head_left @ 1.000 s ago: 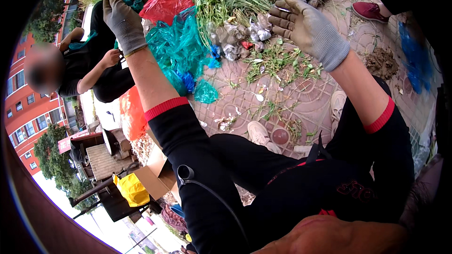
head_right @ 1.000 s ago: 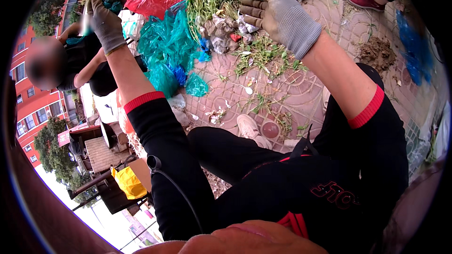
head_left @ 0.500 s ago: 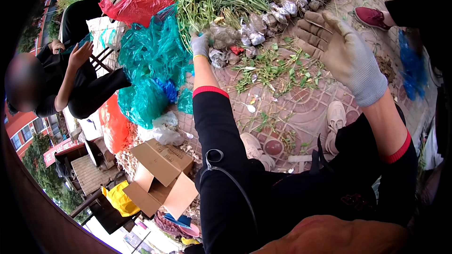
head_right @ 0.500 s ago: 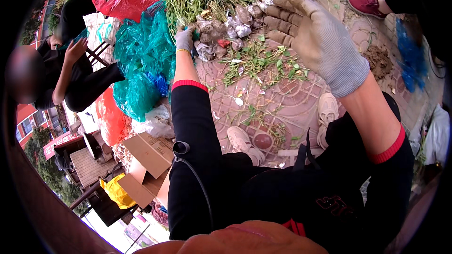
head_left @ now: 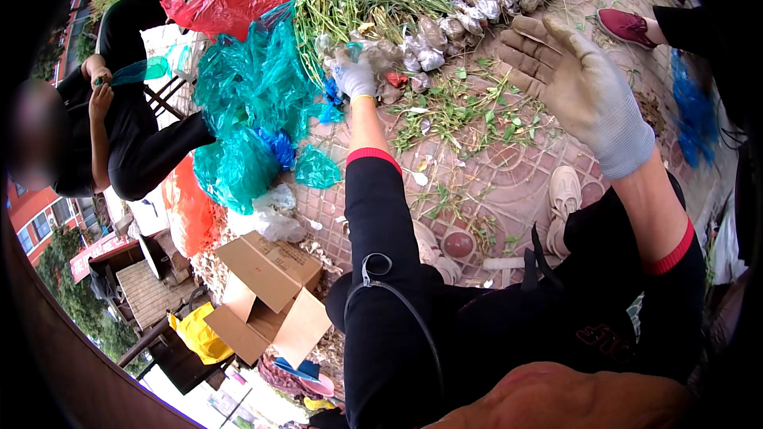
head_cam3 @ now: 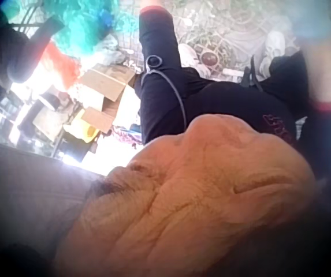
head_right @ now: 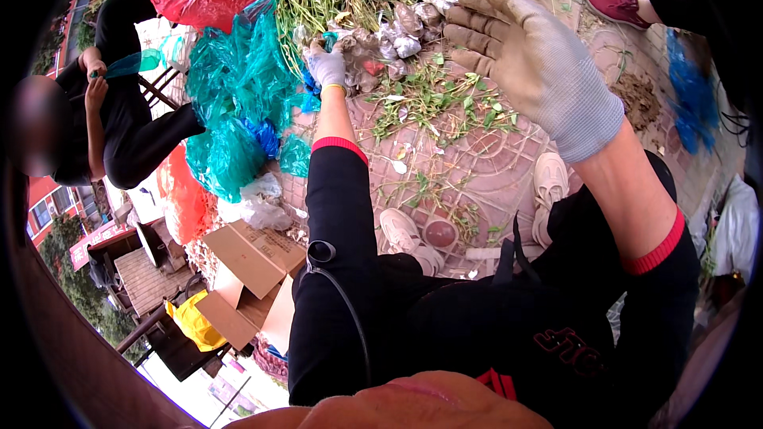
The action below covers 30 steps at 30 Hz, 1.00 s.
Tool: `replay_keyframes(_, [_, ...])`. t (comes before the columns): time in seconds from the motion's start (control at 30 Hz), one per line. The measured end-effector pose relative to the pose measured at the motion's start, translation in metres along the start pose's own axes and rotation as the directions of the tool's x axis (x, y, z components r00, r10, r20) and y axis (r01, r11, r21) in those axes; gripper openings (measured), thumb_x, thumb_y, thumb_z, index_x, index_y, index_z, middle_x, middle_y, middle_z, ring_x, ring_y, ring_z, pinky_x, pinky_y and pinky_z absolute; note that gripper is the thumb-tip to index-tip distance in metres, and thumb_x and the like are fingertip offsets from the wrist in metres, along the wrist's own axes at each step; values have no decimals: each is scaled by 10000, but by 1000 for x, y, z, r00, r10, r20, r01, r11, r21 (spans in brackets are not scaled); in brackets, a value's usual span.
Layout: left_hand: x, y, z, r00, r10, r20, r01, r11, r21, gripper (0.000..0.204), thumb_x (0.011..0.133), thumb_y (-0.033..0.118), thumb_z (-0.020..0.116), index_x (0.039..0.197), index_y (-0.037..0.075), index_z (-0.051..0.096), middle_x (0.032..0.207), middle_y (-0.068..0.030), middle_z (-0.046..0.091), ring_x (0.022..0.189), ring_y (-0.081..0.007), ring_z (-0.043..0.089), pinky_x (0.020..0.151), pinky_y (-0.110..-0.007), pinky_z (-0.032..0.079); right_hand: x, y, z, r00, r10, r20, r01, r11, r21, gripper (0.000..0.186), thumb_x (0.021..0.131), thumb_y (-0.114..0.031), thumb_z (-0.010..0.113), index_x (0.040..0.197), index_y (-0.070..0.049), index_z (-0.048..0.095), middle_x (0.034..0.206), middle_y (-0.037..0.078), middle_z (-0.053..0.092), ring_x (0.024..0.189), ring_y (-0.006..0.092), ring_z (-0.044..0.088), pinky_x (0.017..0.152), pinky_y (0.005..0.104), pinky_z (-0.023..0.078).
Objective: The person sits on the ground outdoors, wearing gloves, and cleans garlic bulbs by hand. They remove the dry outer skins and trim the roots and stems, placing the cleaned bulbs into a green mesh bag.
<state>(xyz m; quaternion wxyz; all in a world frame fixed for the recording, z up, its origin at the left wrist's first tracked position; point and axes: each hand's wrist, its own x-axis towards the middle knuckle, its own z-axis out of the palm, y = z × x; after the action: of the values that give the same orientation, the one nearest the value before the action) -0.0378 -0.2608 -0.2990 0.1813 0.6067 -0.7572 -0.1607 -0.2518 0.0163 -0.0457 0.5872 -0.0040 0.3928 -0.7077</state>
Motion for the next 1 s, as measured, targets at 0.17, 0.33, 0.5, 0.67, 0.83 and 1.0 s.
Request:
replay_keyframes(0.17, [3, -50, -18, 996, -21, -82, 6, 983, -184, 633, 762, 314, 697, 1215, -78, 493, 1194, -277, 562, 1099, -398, 550, 929, -405, 431, -10, -3, 7, 996, -16, 85, 16, 1000, -2, 410, 993, -327, 419, 1221, 5, 493, 1178, 150, 545, 1114, 257, 541, 952, 383, 459])
replay_keyframes(0.33, [-85, -7, 3, 947, -278, -160, 212, 918, -336, 474, 851, 264, 575, 1149, -96, 500, 1091, -318, 566, 973, -416, 571, 863, -440, 439, -26, -18, -13, 998, -66, 15, 65, 994, 93, 286, 956, -303, 472, 1035, -38, 547, 987, 104, 581, 940, 227, 571, 821, 374, 479])
replay_keyframes(0.5, [-234, 19, 34, 988, -154, -2, 152, 976, -157, 454, 879, 247, 533, 1214, -56, 489, 1185, -255, 542, 1088, -377, 538, 923, -402, 433, -55, -26, -2, 994, -95, -51, 104, 969, 224, 184, 928, -252, 515, 889, -77, 558, 843, 53, 575, 814, 194, 569, 713, 336, 484])
replay_keyframes(0.67, [-360, 56, 45, 739, 358, 570, -343, 929, -139, 385, 838, 304, 576, 1128, 51, 576, 1115, -188, 606, 1018, -344, 582, 851, -423, 470, -64, -50, -23, 953, -301, 24, 281, 914, 293, 232, 924, -287, 536, 992, -65, 536, 876, 64, 593, 854, 210, 575, 759, 354, 495])
replay_keyframes(0.83, [-333, 61, -16, 806, 306, 506, -285, 951, -121, 384, 864, 305, 580, 1112, 13, 598, 955, -186, 669, 834, -306, 649, 762, -385, 502, -87, -25, 21, 958, -243, -150, 251, 967, 36, 151, 929, -239, 536, 934, -93, 575, 797, 9, 560, 703, 122, 570, 643, 290, 538])
replay_keyframes(1.0, [-246, 68, -100, 880, 359, 312, -233, 898, -374, 343, 886, 190, 585, 1144, -36, 579, 1006, -158, 669, 879, -249, 641, 798, -333, 491, -76, -10, 25, 930, -330, -161, 343, 937, 61, 318, 866, -328, 564, 945, -20, 574, 722, 98, 555, 583, 198, 529, 508, 360, 452])
